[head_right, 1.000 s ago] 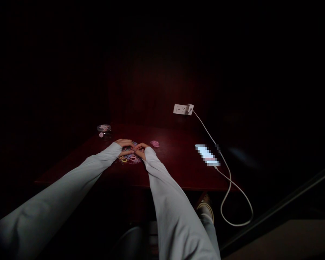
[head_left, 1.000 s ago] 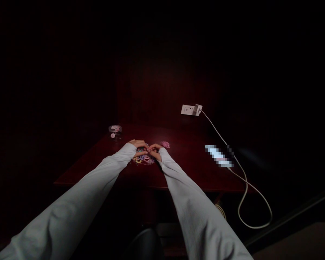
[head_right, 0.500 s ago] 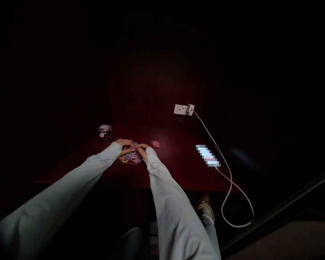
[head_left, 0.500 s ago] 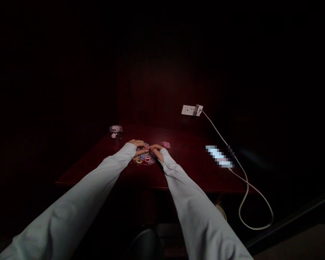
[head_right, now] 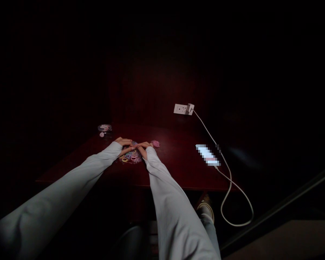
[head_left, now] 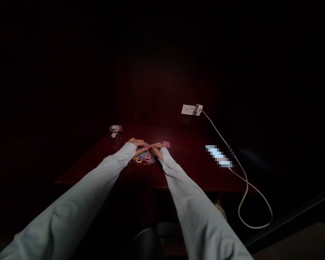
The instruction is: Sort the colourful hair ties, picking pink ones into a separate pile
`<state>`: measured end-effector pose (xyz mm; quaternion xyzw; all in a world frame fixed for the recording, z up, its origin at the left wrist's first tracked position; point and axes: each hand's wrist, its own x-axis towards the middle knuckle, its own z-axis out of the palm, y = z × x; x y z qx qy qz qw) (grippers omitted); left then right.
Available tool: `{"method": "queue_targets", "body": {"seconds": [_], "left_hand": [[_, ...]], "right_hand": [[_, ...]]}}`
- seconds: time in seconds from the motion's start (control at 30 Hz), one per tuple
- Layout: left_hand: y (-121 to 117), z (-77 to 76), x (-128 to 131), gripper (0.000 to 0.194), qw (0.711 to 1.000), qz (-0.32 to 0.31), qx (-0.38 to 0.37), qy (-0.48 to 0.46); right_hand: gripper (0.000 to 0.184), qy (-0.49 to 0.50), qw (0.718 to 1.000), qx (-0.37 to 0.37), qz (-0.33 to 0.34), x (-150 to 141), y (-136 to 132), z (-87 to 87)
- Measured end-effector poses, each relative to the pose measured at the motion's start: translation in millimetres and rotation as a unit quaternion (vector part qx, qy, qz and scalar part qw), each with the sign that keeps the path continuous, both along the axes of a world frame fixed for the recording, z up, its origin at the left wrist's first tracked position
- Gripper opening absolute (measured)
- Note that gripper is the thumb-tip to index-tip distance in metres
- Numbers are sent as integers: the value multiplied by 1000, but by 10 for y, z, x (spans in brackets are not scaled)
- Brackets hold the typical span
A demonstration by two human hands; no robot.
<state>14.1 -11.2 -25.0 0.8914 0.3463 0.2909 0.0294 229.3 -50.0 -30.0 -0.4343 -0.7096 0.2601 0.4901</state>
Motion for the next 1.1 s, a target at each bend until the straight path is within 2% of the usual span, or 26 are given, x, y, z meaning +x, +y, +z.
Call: {"method": "queue_targets", "body": {"seconds": [0.13, 0.27, 0.4, 0.53, 0.6, 0.8, 0.97, 1.1], "left_hand": [[26, -17, -5, 39, 1000, -16, 4, 0], [13, -10, -8, 37, 1000, -18, 3, 9], [-26, 14, -1, 37, 1000, -16, 10, 13], [-41, 40, -5, 34, 1000, 2, 24, 11], [-45, 54, -5, 30, 999, 27, 28, 0], [-39, 29, 4, 26, 996, 80, 24, -27], [-3, -9, -24, 28, 998, 56, -12, 16], [26, -9, -37, 28, 998, 55, -29, 32]], "right_hand": [[21, 29, 999, 18, -31, 27, 52, -36], [21, 63, 997, -7, -43, 33, 153, -106], [15, 15, 999, 3, -49, 25, 144, -139], [21, -42, 990, 31, -133, 36, 91, -145], [21, -45, 987, 27, -149, 43, 89, -154], [14, -66, 991, 11, -120, 36, 88, -163], [20, -104, 988, -5, -112, 19, 24, -118], [18, -124, 988, -14, -89, 12, -7, -95]]}}
